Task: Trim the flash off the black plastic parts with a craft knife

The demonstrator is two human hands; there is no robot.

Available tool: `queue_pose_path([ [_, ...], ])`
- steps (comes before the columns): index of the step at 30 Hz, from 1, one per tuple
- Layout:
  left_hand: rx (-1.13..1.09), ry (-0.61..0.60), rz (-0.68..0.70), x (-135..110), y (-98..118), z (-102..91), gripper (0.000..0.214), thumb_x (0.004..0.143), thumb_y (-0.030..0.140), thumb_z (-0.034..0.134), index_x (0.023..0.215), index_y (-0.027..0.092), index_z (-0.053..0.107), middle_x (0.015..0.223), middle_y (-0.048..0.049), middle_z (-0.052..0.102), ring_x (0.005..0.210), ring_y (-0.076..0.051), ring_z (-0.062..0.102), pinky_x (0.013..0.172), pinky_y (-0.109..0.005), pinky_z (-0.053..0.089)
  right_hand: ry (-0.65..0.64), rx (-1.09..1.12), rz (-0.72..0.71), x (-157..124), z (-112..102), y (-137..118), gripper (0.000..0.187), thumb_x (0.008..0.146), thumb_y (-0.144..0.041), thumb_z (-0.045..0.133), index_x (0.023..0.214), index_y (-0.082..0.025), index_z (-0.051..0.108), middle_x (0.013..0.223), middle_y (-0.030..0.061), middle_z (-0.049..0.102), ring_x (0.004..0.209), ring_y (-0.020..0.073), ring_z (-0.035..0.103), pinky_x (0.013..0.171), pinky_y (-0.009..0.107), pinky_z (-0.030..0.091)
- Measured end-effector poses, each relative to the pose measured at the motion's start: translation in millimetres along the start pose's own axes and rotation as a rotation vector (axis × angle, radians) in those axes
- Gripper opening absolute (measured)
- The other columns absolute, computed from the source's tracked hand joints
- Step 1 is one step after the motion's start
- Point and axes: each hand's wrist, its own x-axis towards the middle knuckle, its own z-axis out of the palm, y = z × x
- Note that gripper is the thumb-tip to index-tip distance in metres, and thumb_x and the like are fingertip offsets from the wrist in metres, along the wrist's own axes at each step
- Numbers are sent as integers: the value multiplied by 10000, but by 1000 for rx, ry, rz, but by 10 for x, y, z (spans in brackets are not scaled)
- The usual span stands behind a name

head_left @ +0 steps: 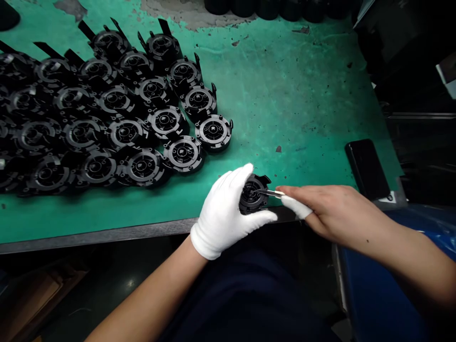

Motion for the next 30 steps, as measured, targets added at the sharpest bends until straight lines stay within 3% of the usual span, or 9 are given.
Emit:
queue_pose_path([
  [4, 0, 17, 12, -13, -4, 6, 990, 724, 719, 741, 1477, 173, 402, 1444, -191, 569, 1334, -347, 564, 1140, -516, 455, -34, 139, 22, -74, 57, -123, 527, 896, -142, 443, 1382, -251, 615, 1233, 38, 750, 981, 265, 754, 773, 384, 605],
  [9, 5, 39, -3, -32, 2, 25, 983, 720, 701, 758, 1470, 168, 412, 1450, -195, 565, 1343, -343, 558, 1145, -514, 452, -29, 247, 62, -146, 193, -298, 539, 872, -87, 442, 1375, -187, 608, 1210, 83, 756, 1024, 274, 744, 855, 413, 611],
  [13, -3, 41, -27, -38, 20, 36, 971, 722, 712, 748, 1469, 183, 424, 1449, -184, 569, 1340, -350, 562, 1139, -528, 457, 98, 321, 103, -213, 274, -377, 494, 909, -90, 439, 1360, -202, 607, 1277, 68, 727, 1102, 242, 718, 932, 384, 593],
  [16, -5, 39, -42, -45, 37, 39, 968, 721, 725, 738, 1460, 175, 440, 1442, -185, 576, 1336, -347, 566, 1144, -520, 457, 181, 257, 164, -239, 357, -440, 461, 937, -118, 438, 1362, -180, 605, 1294, 98, 715, 1107, 270, 716, 964, 431, 582],
  [20, -4, 61, -51, -51, 38, 47, 956, 721, 718, 743, 1448, 168, 453, 1440, -184, 578, 1341, -335, 565, 1151, -505, 454, 141, 220, 188, -237, 442, -511, 528, 891, -74, 437, 1394, -141, 583, 1238, 134, 736, 1081, 301, 723, 962, 471, 577],
  [23, -11, 74, -66, -52, 42, 74, 950, 718, 696, 764, 1451, 181, 449, 1453, -176, 567, 1349, -342, 556, 1155, -519, 449, 93, 341, 182, -253, 409, -491, 509, 904, -88, 442, 1374, -201, 603, 1204, 95, 753, 1075, 281, 723, 919, 424, 587],
  [26, -26, 130, -135, -105, 132, 121, 981, 715, 681, 776, 1476, 181, 414, 1479, -184, 539, 1376, -354, 528, 1171, -531, 431, 132, 534, 216, -254, 395, -482, 412, 977, -180, 451, 1351, -260, 604, 1165, 57, 763, 1066, 245, 720, 898, 363, 577],
  [30, -67, 141, -271, -354, 443, 159, 929, 891, 536, 676, 1582, 148, 191, 1622, -224, 321, 1509, -349, 338, 1223, -551, 358, 329, 762, 290, -47, 530, -567, 428, 1020, -266, 429, 1436, -207, 509, 1093, 81, 756, 1065, 242, 705, 879, 352, 573],
])
